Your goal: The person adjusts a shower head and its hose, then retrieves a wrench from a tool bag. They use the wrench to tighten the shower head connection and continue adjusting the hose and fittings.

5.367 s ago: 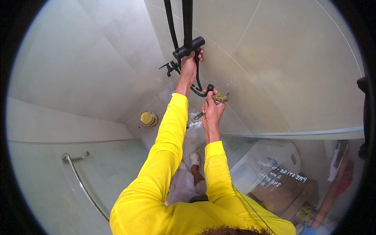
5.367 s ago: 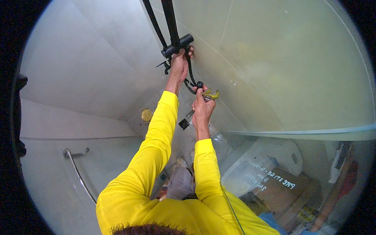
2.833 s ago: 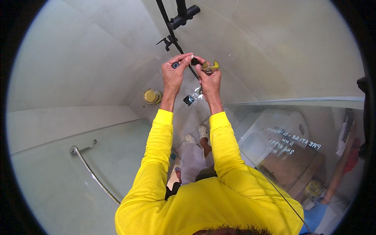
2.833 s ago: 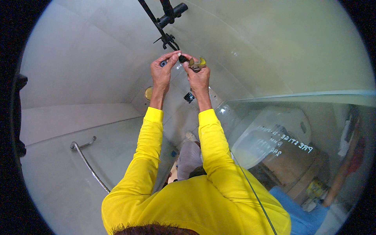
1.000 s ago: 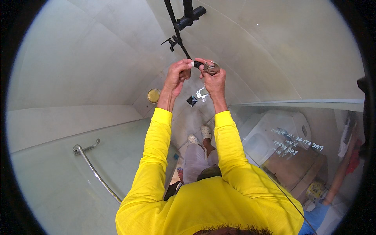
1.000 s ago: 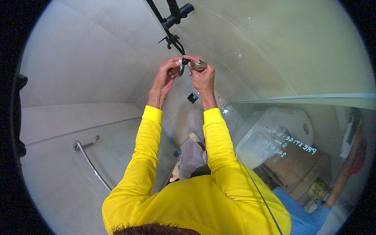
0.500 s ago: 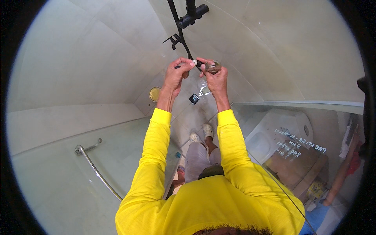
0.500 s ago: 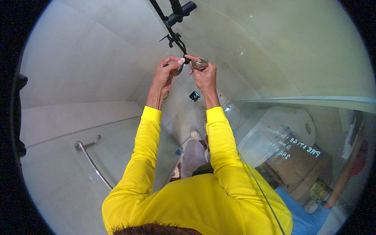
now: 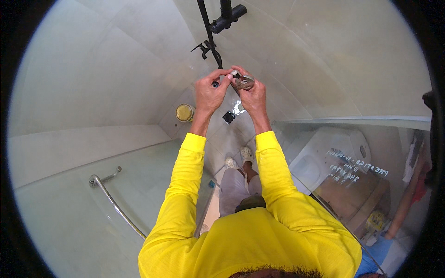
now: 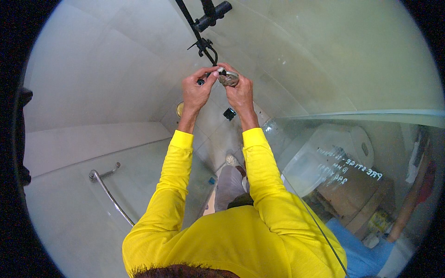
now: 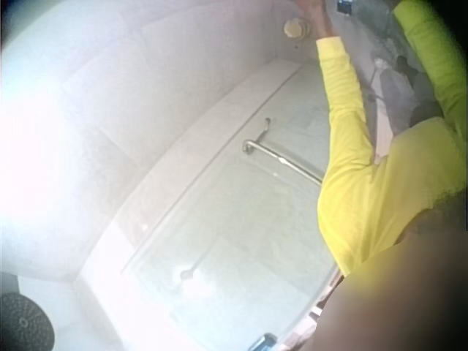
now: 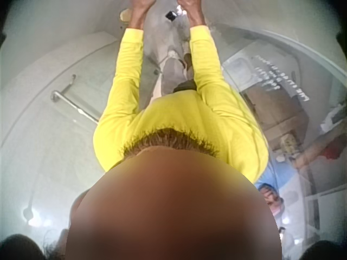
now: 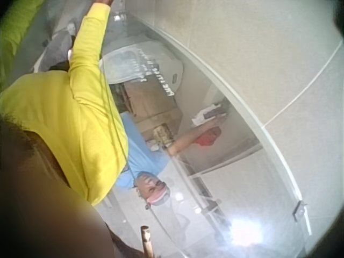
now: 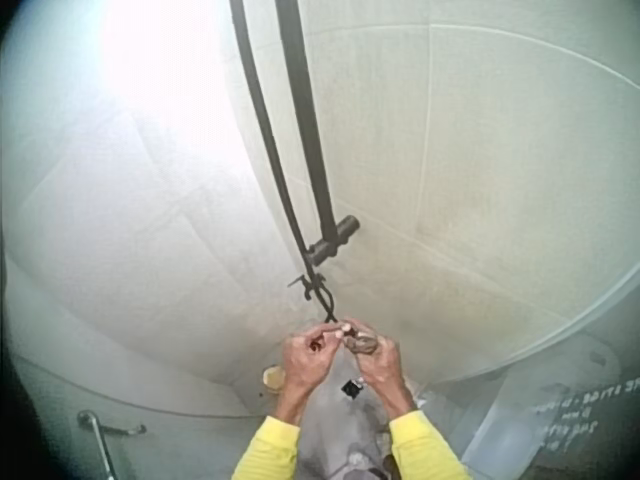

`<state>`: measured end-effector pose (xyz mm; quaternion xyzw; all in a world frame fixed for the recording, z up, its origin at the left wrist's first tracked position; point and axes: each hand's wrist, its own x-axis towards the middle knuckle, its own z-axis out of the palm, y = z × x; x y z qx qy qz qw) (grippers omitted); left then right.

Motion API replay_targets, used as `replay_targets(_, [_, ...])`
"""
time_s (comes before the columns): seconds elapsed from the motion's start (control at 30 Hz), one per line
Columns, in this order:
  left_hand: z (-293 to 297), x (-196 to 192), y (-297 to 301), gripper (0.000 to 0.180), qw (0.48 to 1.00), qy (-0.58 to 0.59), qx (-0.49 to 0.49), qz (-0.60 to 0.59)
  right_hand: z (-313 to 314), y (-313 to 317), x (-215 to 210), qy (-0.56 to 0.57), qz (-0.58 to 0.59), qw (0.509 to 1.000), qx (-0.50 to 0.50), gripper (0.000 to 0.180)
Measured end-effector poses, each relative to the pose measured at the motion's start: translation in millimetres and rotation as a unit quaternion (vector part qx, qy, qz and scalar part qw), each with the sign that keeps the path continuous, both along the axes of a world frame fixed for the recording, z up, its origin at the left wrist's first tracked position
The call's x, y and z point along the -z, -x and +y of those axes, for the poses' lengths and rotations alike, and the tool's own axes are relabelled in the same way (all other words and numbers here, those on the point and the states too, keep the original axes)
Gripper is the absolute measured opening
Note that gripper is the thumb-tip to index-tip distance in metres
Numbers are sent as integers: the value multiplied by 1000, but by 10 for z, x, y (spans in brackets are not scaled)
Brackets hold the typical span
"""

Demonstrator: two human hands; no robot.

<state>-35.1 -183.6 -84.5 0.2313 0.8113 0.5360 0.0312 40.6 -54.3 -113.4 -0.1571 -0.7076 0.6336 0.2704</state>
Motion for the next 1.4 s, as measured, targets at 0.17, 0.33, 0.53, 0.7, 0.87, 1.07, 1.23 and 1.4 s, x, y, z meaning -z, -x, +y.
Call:
replay_targets(0.17, [10,37,55,22,1000,0,-7,2,-22,-46,-49,47,-37,998,-16,30])
replay_targets(0.33, [-40,51,106,21,1000,-11,-8,3,-98,2,-92,139,-20,989,-36,29])
replay_targets(0.53, [-108,18,135,21,998,-42,5,41,-136,1,-120,198,-13,978,-66,30])
replay_targets(0.7, [-57,58,89,19,991,-125,17,48,-159,5,-97,242,10,968,-66,31])
replay_targets(0.87, [36,86,-58,18,989,-143,-14,41,-212,-11,-35,277,35,960,-33,31])
replay_targets(1.07, [4,81,-136,17,992,-113,-16,56,-239,-52,-16,283,23,958,-29,29])
replay_targets(1.23, [-8,110,-63,21,989,-143,-5,-26,-197,32,-47,230,67,970,-44,24])
replay_targets(1.4, [-23,71,105,22,991,-128,-40,27,-175,90,-4,145,2,989,-10,23])
